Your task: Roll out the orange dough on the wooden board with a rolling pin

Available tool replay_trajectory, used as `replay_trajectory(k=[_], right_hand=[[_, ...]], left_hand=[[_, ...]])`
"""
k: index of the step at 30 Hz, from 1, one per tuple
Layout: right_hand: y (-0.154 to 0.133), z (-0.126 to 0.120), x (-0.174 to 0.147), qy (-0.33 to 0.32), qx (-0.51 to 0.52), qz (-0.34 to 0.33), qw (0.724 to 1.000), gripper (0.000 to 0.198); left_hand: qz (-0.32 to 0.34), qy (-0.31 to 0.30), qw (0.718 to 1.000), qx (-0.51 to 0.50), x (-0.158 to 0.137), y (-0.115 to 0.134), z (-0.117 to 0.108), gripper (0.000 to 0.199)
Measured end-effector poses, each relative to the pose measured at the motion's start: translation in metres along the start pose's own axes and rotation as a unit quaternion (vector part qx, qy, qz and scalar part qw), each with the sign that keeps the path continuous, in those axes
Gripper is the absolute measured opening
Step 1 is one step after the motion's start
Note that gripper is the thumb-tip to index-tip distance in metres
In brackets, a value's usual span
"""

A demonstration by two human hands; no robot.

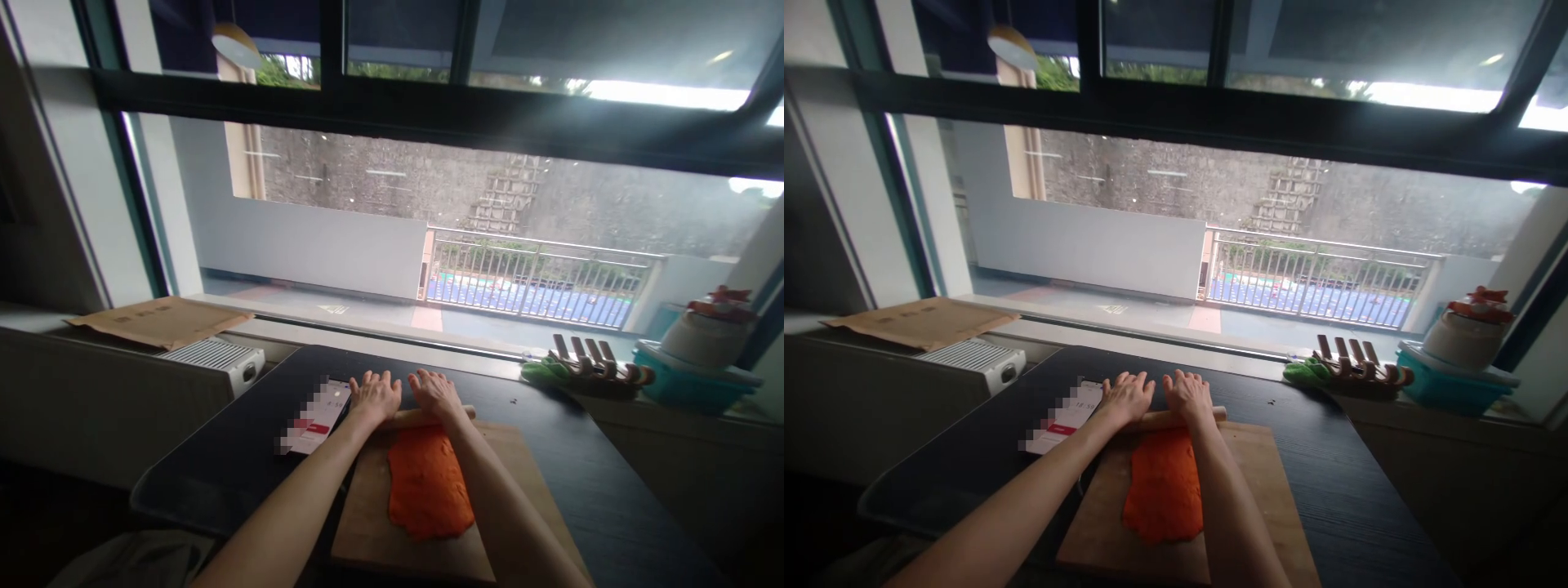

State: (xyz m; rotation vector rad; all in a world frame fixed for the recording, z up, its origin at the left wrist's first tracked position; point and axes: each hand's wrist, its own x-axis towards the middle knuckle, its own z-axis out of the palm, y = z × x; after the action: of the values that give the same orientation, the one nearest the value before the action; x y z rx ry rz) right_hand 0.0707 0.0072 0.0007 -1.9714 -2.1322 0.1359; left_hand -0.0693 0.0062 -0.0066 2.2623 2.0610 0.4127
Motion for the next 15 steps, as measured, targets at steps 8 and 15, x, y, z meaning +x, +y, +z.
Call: replay_trajectory(k=[8,15], right_hand=[[-0.001,-0.003,-0.049,0.013,0.003,0.037,0.999,0.045],[-0.001,0.007,-0.090,0.086,-0.027,0.042,0.995,0.039]], left_hand=[[0.037,-0.023,0.999,0.004,-0.041,0.006,-0.001,0.052],[0.083,0.053,0.995,0.006,-0.085,0.011,-0.004,0.047]])
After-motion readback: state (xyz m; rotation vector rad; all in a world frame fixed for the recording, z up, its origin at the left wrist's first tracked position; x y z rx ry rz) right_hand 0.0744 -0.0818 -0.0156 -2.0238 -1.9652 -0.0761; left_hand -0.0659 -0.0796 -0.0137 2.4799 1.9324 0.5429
